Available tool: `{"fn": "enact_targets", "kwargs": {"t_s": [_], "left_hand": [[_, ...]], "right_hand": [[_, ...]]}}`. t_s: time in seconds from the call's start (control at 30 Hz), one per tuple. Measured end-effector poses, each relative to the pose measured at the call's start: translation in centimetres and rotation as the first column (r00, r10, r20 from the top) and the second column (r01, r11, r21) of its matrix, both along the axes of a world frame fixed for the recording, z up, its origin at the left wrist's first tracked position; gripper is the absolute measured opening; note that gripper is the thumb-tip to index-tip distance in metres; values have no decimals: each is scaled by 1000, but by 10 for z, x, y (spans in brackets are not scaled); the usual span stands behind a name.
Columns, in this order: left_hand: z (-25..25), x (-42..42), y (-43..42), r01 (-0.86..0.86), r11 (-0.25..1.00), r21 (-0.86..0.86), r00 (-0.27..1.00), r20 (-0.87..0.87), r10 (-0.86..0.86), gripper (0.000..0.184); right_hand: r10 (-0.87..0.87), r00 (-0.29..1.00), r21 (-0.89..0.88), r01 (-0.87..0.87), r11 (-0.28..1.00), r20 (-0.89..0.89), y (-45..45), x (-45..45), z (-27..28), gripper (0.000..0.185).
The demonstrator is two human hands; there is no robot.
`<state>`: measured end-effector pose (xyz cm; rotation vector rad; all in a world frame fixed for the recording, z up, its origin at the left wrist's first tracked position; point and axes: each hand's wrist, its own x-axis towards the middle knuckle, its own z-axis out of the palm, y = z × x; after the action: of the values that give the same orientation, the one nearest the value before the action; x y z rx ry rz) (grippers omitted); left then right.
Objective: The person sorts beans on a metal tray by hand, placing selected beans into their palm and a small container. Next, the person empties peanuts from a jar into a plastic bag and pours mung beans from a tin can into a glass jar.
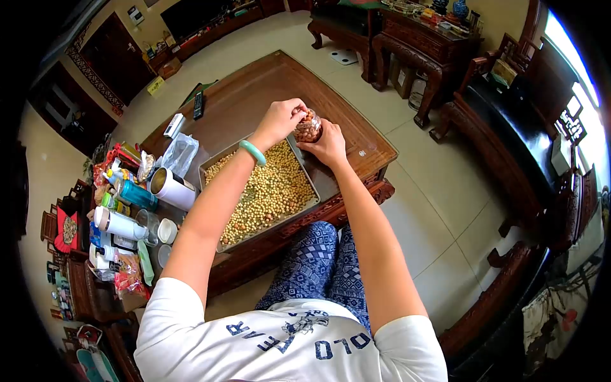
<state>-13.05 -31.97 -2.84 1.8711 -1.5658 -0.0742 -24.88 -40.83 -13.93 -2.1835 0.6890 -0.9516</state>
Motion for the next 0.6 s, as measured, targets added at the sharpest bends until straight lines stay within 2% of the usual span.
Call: {"fn": "enact_targets", "kwargs": {"t_s": [0.13, 0.23, 0.27, 0.33, 0.43, 0.53, 0.6], "left_hand": [[-7, 11, 0, -6, 999, -46, 999, 44, 8, 16], [5, 12, 22, -17, 994, -111, 998, -59, 10, 19], [13, 11, 35, -71, 997, -34, 989, -134, 66, 19], [17, 10, 67, -85, 992, -98, 987, -141, 70, 19], [12, 11, 125, -112, 992, -61, 984, -147, 102, 19], [1, -10, 191, -164, 985, -43, 963, -224, 151, 19], [-12, -26, 230, -298, 954, 11, 883, -377, 280, 19]], "right_hand": [[-10, 1000, 6, 10, 1000, -20, 2, -1, 3, 79], [-18, 999, 6, 19, 1000, -43, 2, -2, 4, 79], [-14, 999, 5, 14, 1000, -42, 1, -1, 4, 79], [-10, 999, 14, 11, 1000, -41, 1, -1, 1, 80], [-20, 999, 4, 20, 1000, -46, 0, -1, 0, 80], [-10, 998, 8, 10, 1000, -68, 1, -2, 5, 78], [-25, 998, -1, 24, 1000, -59, -1, 0, 1, 75]]}}
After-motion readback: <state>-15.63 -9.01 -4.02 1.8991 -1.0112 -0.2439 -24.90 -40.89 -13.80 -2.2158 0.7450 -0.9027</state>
